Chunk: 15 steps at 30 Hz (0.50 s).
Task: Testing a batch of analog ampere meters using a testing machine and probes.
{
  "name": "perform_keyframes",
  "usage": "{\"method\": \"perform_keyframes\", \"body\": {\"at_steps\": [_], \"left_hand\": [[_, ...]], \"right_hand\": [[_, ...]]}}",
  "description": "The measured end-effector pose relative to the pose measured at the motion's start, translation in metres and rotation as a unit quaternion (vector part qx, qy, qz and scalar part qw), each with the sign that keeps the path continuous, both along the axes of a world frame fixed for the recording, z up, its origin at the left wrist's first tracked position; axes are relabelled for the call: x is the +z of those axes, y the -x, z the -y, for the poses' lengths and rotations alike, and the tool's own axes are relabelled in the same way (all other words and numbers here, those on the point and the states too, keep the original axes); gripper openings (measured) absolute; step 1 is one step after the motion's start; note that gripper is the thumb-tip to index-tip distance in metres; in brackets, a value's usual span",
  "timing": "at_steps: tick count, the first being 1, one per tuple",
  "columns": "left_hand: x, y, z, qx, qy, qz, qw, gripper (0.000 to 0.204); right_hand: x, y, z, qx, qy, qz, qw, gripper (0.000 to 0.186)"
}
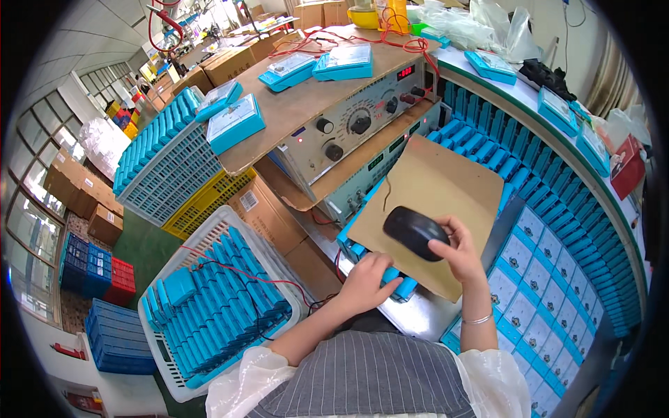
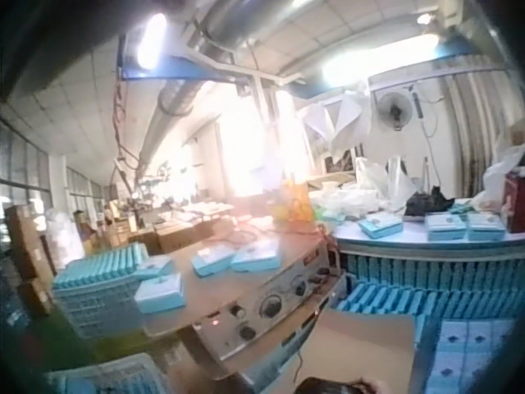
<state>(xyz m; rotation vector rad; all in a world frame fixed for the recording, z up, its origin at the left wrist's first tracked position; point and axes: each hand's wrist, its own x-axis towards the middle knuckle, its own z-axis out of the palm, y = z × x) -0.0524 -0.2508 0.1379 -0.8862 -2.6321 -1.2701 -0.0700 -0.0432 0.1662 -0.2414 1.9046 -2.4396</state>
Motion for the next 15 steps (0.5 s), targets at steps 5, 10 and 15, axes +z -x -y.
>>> {"method": "perform_keyframes", "body": {"at_steps": [5,10,15], "left_hand": [[-0.004,0.005,-0.017,0.001,0.118,-0.217,0.969,0.039],[-0.004,0.022,-0.005,0.113,0.115,-0.049,0.986,0.047],[-0.005,0.021,-0.024,0.14,0.192,-0.059,0.97,0.058]], "right_hand": [[0.013,-0.014,0.013,0.02,-0.008,-0.014,1.0,0.038],[0.009,-0.011,0.017,-0.018,-0.039,-0.051,0.998,0.041],[-0.001,-0.021,-0.014,-0.098,-0.062,-0.039,0.992,0.038]]}}
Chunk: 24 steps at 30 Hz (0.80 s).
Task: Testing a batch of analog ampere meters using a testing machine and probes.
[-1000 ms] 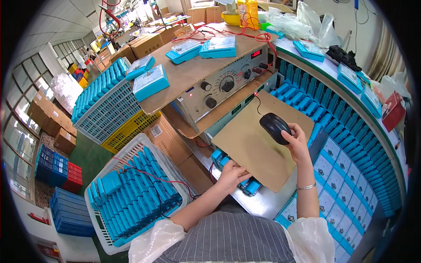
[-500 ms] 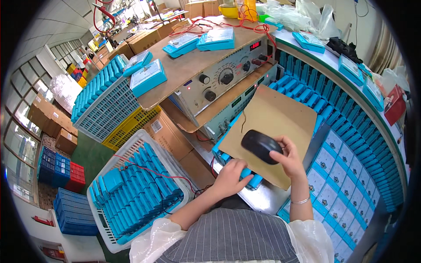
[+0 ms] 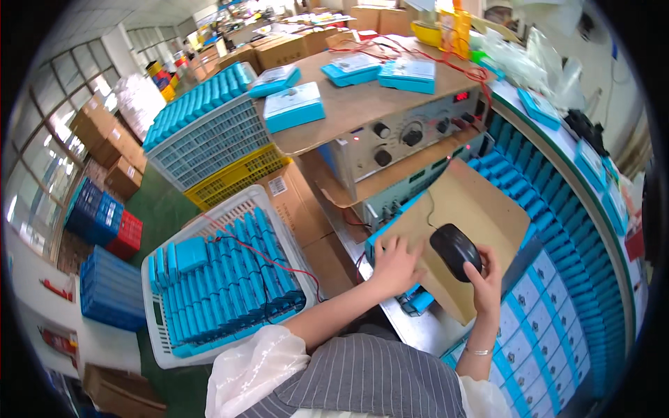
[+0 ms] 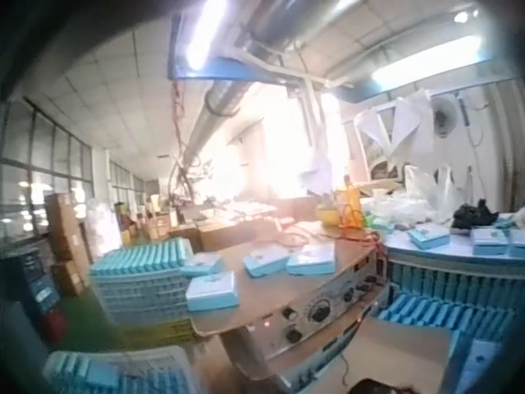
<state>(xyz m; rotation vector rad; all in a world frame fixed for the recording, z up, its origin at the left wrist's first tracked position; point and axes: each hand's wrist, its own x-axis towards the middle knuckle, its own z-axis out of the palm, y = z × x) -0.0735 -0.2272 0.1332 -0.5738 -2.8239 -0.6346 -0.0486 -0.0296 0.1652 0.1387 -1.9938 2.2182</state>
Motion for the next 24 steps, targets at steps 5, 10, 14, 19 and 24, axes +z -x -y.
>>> {"method": "perform_keyframes", "body": {"at_steps": [5,10,14,19,24], "left_hand": [[-0.022,-0.007,0.003,-0.027,0.087,-0.027,0.995,0.055],[-0.024,0.006,0.017,-0.095,0.092,-0.004,0.991,0.054],[-0.021,0.008,0.019,-0.109,0.099,0.038,0.988,0.051],[-0.025,0.006,0.015,-0.08,0.078,0.012,0.994,0.048],[-0.021,-0.01,0.021,-0.097,0.029,-0.031,0.994,0.042]], "right_hand": [[-0.023,-0.008,-0.026,-0.1,-0.059,-0.023,0.993,0.035],[-0.038,-0.016,-0.037,-0.203,-0.298,-0.041,0.932,0.033],[-0.056,-0.026,-0.047,-0.252,-0.437,-0.057,0.861,0.033],[-0.059,-0.03,-0.054,-0.23,-0.467,-0.075,0.85,0.037],[-0.065,-0.037,-0.06,-0.24,-0.378,-0.018,0.894,0.038]]}}
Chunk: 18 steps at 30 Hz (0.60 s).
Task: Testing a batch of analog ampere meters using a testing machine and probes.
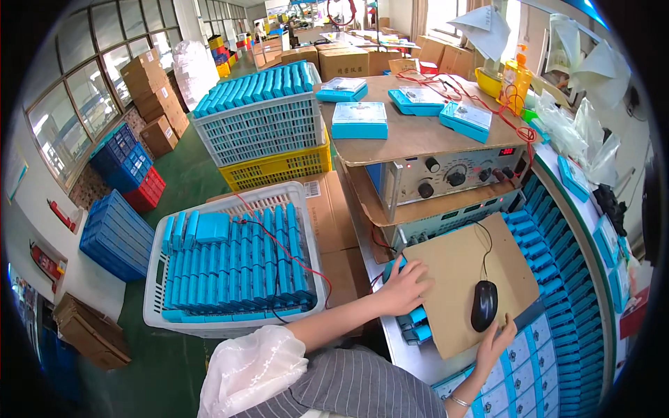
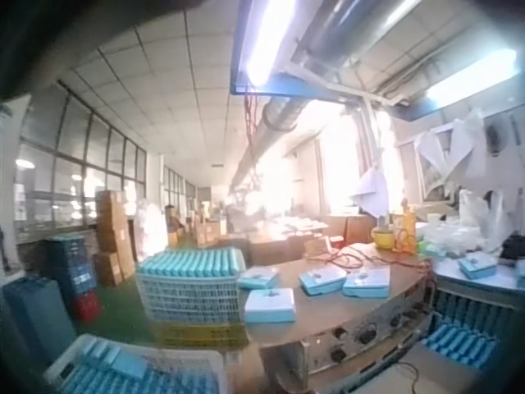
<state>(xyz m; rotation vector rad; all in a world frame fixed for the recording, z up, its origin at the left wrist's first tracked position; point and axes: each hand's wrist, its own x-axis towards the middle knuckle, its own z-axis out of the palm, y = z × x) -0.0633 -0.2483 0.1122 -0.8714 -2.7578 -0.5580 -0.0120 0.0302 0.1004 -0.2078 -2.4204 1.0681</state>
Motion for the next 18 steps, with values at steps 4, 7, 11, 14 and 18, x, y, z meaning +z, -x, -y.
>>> {"method": "perform_keyframes", "body": {"at_steps": [4,7,11,14,18], "left_hand": [[0.002,-0.027,0.031,-0.003,-0.166,-0.026,0.986,0.032],[0.0,-0.046,0.057,0.02,-0.206,0.009,0.978,0.027],[0.0,-0.069,0.084,0.07,-0.241,0.06,0.966,0.023],[0.001,-0.07,0.104,0.086,-0.26,0.038,0.961,0.023],[0.012,-0.078,0.14,0.082,-0.293,0.01,0.953,0.02]], "right_hand": [[0.0,-0.015,-0.011,-0.069,-0.132,-0.098,0.984,0.038],[0.016,-0.023,-0.006,-0.112,-0.139,-0.146,0.973,0.038],[0.04,-0.038,0.033,-0.083,-0.1,-0.195,0.972,0.035],[0.04,-0.046,0.083,0.013,-0.084,-0.206,0.975,0.032],[0.033,-0.053,0.164,0.164,0.006,-0.146,0.976,0.021]]}}
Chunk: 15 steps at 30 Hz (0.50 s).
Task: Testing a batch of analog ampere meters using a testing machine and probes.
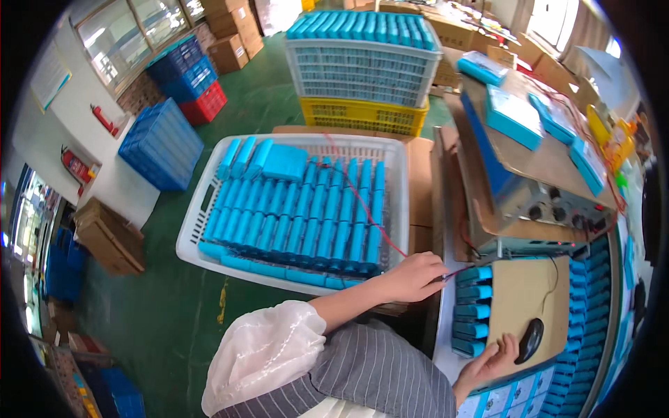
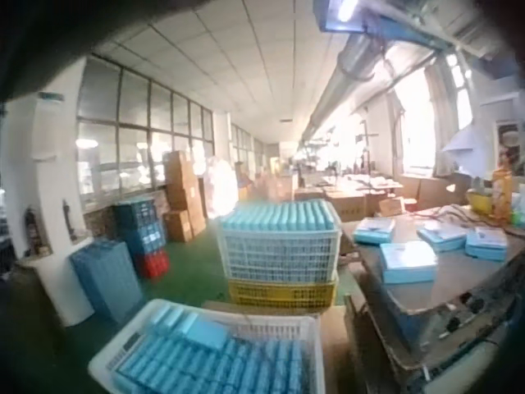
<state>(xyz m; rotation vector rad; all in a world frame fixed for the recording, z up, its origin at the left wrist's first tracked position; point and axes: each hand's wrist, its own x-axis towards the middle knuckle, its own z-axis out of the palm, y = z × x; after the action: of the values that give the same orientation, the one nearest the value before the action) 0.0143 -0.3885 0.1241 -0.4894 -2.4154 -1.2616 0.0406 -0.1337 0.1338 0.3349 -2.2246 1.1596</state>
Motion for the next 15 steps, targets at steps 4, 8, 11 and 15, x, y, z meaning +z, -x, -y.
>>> {"method": "perform_keyframes", "body": {"at_steps": [4,8,11,15], "left_hand": [[0.003,-0.019,0.067,0.053,0.025,0.067,0.996,0.023],[-0.02,-0.043,0.159,0.185,-0.011,0.094,0.978,0.019],[-0.039,-0.044,0.216,0.229,-0.031,0.246,0.941,0.019],[-0.076,-0.031,0.25,0.209,-0.161,0.371,0.89,0.026]], "right_hand": [[0.001,-0.004,0.084,0.116,0.048,0.064,0.99,0.019],[0.015,0.0,0.161,0.228,-0.066,0.03,0.971,0.019],[0.015,0.018,0.209,0.301,-0.094,0.085,0.945,0.02],[0.003,0.05,0.266,0.369,-0.087,0.126,0.917,0.024]]}}
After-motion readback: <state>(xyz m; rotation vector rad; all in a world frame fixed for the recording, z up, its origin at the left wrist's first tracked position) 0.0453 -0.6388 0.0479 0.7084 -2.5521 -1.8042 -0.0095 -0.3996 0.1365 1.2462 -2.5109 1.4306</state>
